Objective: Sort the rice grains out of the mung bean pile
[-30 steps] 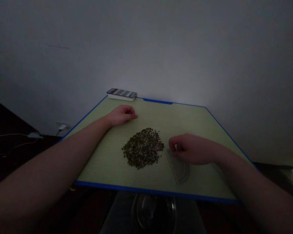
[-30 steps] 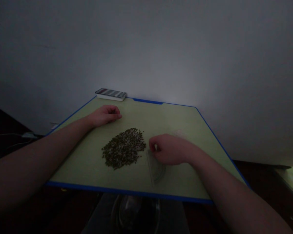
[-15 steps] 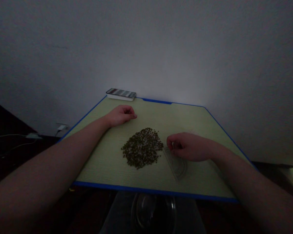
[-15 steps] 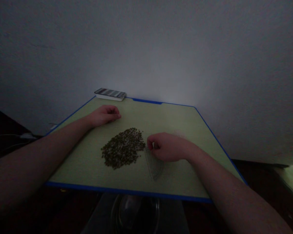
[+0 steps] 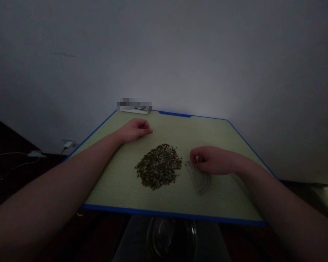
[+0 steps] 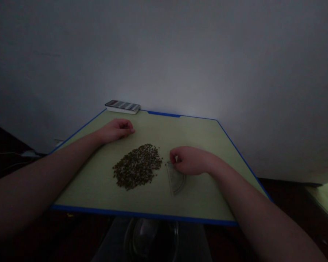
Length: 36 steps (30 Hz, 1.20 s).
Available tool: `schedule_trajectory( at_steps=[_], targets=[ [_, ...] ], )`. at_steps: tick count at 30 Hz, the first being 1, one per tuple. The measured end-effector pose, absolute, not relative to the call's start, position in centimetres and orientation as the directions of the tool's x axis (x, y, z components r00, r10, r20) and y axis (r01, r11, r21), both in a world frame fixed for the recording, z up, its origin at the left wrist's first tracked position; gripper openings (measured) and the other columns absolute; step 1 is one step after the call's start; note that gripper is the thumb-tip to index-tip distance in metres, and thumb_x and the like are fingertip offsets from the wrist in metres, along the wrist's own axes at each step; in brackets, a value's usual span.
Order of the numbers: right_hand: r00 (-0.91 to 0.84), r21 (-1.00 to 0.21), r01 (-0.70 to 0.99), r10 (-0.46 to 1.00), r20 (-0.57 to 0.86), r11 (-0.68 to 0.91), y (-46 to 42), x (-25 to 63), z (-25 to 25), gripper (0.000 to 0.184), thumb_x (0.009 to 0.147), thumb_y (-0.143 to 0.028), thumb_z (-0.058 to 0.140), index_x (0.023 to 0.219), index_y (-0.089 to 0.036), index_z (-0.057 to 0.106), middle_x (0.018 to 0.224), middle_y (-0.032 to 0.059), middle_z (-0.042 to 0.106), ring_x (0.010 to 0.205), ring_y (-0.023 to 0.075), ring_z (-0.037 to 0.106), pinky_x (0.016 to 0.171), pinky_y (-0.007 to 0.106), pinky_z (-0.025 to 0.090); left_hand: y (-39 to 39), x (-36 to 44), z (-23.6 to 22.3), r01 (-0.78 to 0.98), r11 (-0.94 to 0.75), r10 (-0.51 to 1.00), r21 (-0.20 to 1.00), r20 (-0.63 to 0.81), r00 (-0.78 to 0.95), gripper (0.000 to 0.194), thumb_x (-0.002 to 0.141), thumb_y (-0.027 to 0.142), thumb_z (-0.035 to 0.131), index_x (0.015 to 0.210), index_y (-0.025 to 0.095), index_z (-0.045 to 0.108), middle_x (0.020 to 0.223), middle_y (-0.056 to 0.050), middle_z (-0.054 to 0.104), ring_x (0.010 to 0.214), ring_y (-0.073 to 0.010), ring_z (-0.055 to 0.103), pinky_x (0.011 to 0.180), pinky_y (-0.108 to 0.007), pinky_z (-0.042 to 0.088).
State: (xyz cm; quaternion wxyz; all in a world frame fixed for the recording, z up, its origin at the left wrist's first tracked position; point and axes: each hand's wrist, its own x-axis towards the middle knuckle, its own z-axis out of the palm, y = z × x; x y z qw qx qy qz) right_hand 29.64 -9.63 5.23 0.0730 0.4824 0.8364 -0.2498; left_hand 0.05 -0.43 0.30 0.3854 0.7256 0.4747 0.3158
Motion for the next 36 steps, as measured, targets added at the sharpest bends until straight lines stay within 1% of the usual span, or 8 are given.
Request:
schedule_trajectory(
  at_steps=[11,16,23,28,32,36],
  targets=[
    [-0.586,-0.425,0.792,0.74,-0.33,0.438,-9.8,29.6,5.2,0.008,0.072,-0.016,0.052,0.078,-0.019,0.054,0.063,-0.0017,0.054,0.056,0.0117,0.047,0.049,0.022,0.032,-0.6,0.2,0.5,0.456,-0.243,0.937,0.857,0.084,0.34,0.025,0.067,0.037,0.067,0.067,0.016,0.052,0.05,0.006,0.046,0.044,-0.006,0.039,0.045,-0.021,0.029],
    [-0.569,-0.375,0.813,0.744,-0.35,0.445,-10.0,29.3,5.5,0.01,0.072,-0.017,0.052,0.08,-0.019,0.057,0.063,-0.0005,0.056,0.056,0.0124,0.048,0.049,0.023,0.032,-0.5,0.2,0.5,0.455,-0.241,0.937,0.857,0.083,0.339,0.026,0.067,0.038,0.067,0.067,0.017,0.052,0.051,0.006,0.044,0.045,-0.0064,0.038,0.045,-0.022,0.029],
    [-0.506,-0.31,0.859,0.771,-0.386,0.408,-9.7,29.8,5.3,0.014,0.07,-0.016,0.052,0.082,-0.019,0.059,0.067,0.0009,0.06,0.06,0.014,0.053,0.051,0.023,0.031,-0.6,0.2,0.6,0.452,-0.248,0.933,0.857,0.087,0.348,0.027,0.067,0.038,0.067,0.066,0.016,0.052,0.05,0.006,0.045,0.044,-0.0061,0.038,0.045,-0.021,0.028],
    [-0.479,-0.277,0.877,0.762,-0.437,0.392,-9.3,30.6,5.6,0.012,0.07,-0.017,0.052,0.08,-0.019,0.057,0.066,0.0003,0.058,0.059,0.0139,0.052,0.049,0.023,0.031,-0.6,0.2,0.5,0.453,-0.248,0.935,0.856,0.09,0.342,0.028,0.066,0.04,0.068,0.066,0.016,0.052,0.05,0.006,0.045,0.045,-0.0064,0.039,0.045,-0.021,0.029],
    [-0.464,-0.254,0.886,0.766,-0.445,0.389,-8.7,31.6,5.9,0.012,0.069,-0.018,0.052,0.08,-0.019,0.056,0.067,0.0005,0.056,0.059,0.0141,0.05,0.048,0.023,0.031,-0.5,0.1,0.4,0.451,-0.251,0.934,0.856,0.091,0.346,0.027,0.066,0.039,0.068,0.067,0.017,0.052,0.05,0.006,0.046,0.044,-0.0061,0.039,0.045,-0.021,0.029],
    [-0.428,-0.255,0.903,0.786,-0.446,0.347,-7.9,33.0,6.3,0.011,0.067,-0.016,0.052,0.078,-0.018,0.055,0.064,-0.0002,0.053,0.057,0.0133,0.048,0.047,0.023,0.031,-0.4,0.1,0.3,0.446,-0.255,0.93,0.858,0.092,0.355,0.028,0.066,0.04,0.068,0.067,0.016,0.052,0.05,0.006,0.045,0.044,-0.006,0.039,0.045,-0.021,0.029]
  ],
)
